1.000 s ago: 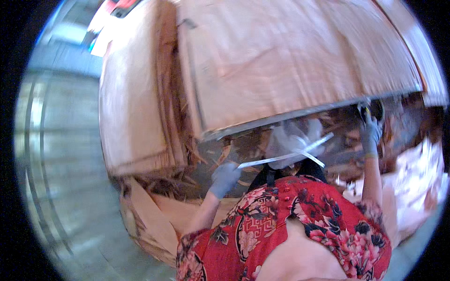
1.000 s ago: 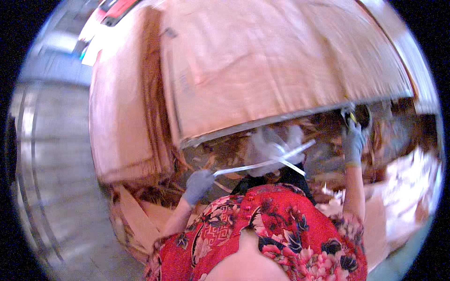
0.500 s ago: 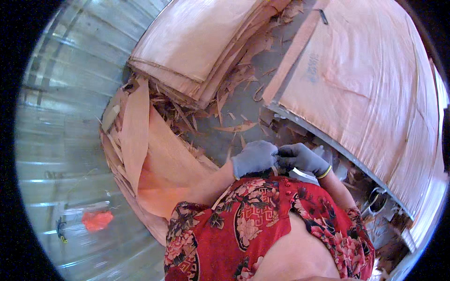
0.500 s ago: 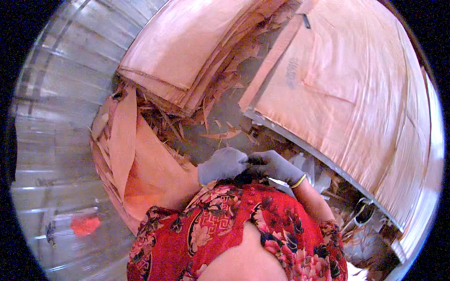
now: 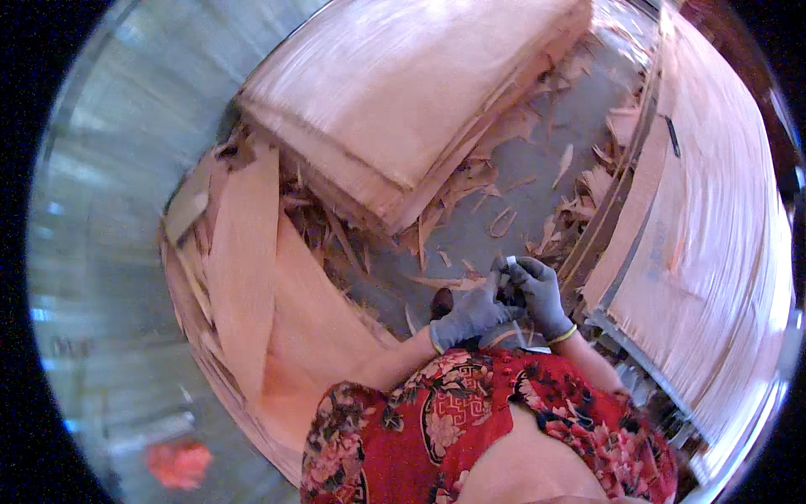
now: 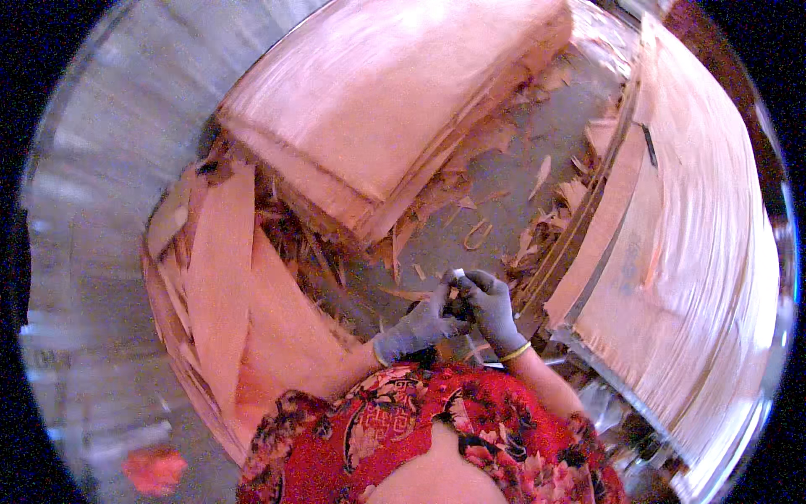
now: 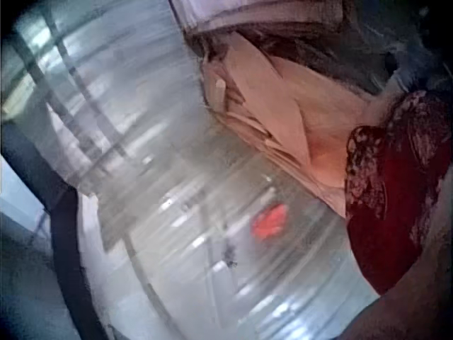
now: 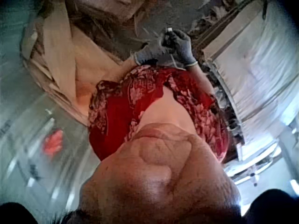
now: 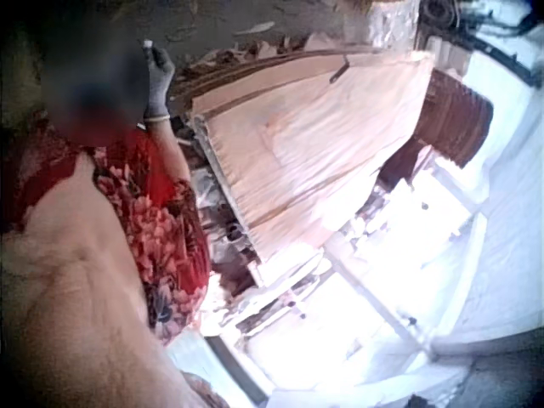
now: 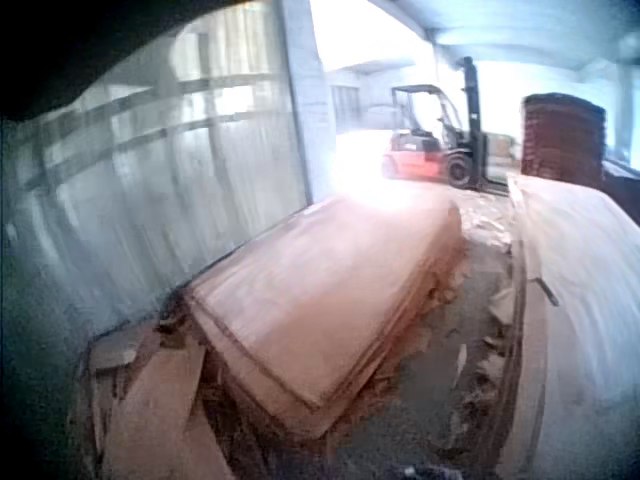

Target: The person applies thin strips of wood veneer to a large curved surface. They use a utility knife to trim the veneer edges and a small brush to apply adhesive. The person smooths the veneer with their gloved hands and secures it with small clips.

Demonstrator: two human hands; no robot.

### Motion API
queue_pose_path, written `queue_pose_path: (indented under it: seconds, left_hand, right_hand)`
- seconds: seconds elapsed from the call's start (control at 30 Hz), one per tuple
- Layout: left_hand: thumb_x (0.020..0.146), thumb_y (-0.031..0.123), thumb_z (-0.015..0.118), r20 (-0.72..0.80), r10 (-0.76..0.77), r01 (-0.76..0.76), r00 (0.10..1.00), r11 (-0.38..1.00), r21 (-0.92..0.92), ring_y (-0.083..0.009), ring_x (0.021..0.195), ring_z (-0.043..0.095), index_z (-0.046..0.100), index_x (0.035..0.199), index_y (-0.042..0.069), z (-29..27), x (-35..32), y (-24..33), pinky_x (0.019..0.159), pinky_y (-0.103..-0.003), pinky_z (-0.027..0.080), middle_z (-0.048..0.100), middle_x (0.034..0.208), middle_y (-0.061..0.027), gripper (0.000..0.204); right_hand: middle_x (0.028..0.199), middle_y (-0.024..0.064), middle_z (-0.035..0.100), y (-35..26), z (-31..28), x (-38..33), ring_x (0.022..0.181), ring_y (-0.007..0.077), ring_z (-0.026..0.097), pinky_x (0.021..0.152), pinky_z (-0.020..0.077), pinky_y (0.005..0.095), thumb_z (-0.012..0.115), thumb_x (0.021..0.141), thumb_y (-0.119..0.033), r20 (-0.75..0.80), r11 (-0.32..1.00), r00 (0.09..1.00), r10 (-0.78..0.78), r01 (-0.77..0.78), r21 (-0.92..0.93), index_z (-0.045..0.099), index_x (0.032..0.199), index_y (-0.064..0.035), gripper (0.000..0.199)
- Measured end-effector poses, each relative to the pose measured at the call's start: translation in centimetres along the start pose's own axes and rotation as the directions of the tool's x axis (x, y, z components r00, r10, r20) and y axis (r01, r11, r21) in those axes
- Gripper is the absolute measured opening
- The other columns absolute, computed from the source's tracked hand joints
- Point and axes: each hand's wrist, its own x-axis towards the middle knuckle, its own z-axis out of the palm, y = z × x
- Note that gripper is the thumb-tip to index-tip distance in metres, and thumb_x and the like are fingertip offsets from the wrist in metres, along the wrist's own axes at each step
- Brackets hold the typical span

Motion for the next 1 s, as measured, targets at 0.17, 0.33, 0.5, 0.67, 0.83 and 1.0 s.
queue_pose_path:
  seconds: [0.17, 0.33, 0.5, 0.67, 0.83, 1.0]
  left_hand:
    - [0.086, 0.029, 0.053, 0.184, -0.235, 0.184, 0.954, 0.949, 0.257, -0.0323, 0.084, 0.059, 0.036, 0.124, 0.001, -9.7, 3.5, 7.2, 0.072, -0.04, 0.046, 0.058, 0.095, -0.0214, 0.05]
    - [0.091, 0.025, 0.045, 0.265, -0.005, -0.16, 0.964, 0.786, 0.597, -0.0296, 0.078, 0.061, 0.04, 0.121, 0.004, -4.9, 7.3, 7.5, 0.067, -0.038, 0.047, 0.061, 0.088, -0.0179, 0.037]
    - [0.088, 0.021, 0.042, 0.242, 0.107, -0.222, 0.964, 0.826, 0.518, -0.0361, 0.065, 0.058, 0.057, 0.078, -0.002, -0.1, 13.3, 11.6, 0.059, -0.046, 0.043, 0.06, 0.067, -0.0175, 0.029]
    - [0.091, 0.027, 0.043, 0.299, -0.081, -0.121, 0.951, 0.792, 0.599, -0.033, 0.073, 0.062, 0.061, 0.092, 0.002, -0.9, 15.5, 12.0, 0.063, -0.04, 0.047, 0.064, 0.076, -0.0176, 0.031]
    - [0.088, 0.02, 0.047, 0.276, -0.233, -0.014, 0.933, 0.74, 0.672, -0.0259, 0.075, 0.064, 0.061, 0.099, 0.004, -2.6, 17.8, 14.4, 0.065, -0.037, 0.048, 0.064, 0.079, -0.017, 0.025]
    - [0.09, 0.016, 0.044, 0.395, -0.449, 0.285, 0.802, 0.868, 0.407, -0.0168, 0.066, 0.06, 0.061, 0.1, 0.003, -1.1, 19.5, 18.2, 0.061, -0.031, 0.047, 0.064, 0.074, -0.0086, 0.024]
  right_hand:
    - [0.074, 0.0, 0.059, -7.9, 6.4, 5.9, 0.062, 0.0066, 0.052, 0.056, 0.0423, 0.0219, 0.057, 0.088, -0.019, -0.004, 0.998, 0.999, -0.047, 0.047, 0.033, 0.06, 0.099, 0.0, 0.022]
    - [0.075, -0.001, 0.06, -11.3, -0.7, 5.8, 0.067, 0.0066, 0.053, 0.061, 0.0451, 0.0255, 0.057, 0.088, -0.024, -0.003, 0.99, 0.994, -0.105, 0.104, -0.1, 0.061, 0.099, -0.0003, 0.026]
    - [0.081, -0.0002, 0.063, -11.8, -6.6, 6.5, 0.071, 0.0067, 0.055, 0.066, 0.0465, 0.0235, 0.058, 0.087, -0.017, 0.023, 0.986, 0.99, -0.137, 0.134, 0.102, 0.058, 0.112, 0.0, 0.031]
    - [0.086, 0.005, 0.065, -13.2, -8.8, 7.3, 0.069, 0.0081, 0.057, 0.064, 0.0465, 0.0242, 0.063, 0.081, -0.009, -0.017, 0.951, 0.972, -0.234, 0.233, 0.203, 0.058, 0.113, 0.0, 0.033]
    - [0.09, 0.0089, 0.066, -17.0, -9.7, 8.0, 0.056, 0.0067, 0.052, 0.05, 0.0409, 0.0196, 0.06, 0.083, -0.011, -0.021, 0.824, 0.969, -0.247, 0.222, 0.521, 0.056, 0.115, 0.0001, 0.034]
    - [0.097, 0.0079, 0.065, -24.8, -15.4, 8.9, 0.044, 0.0027, 0.04, 0.041, 0.0342, 0.0167, 0.057, 0.086, -0.018, -0.327, 0.678, 0.888, -0.324, 0.459, 0.575, 0.05, 0.122, -0.004, 0.039]
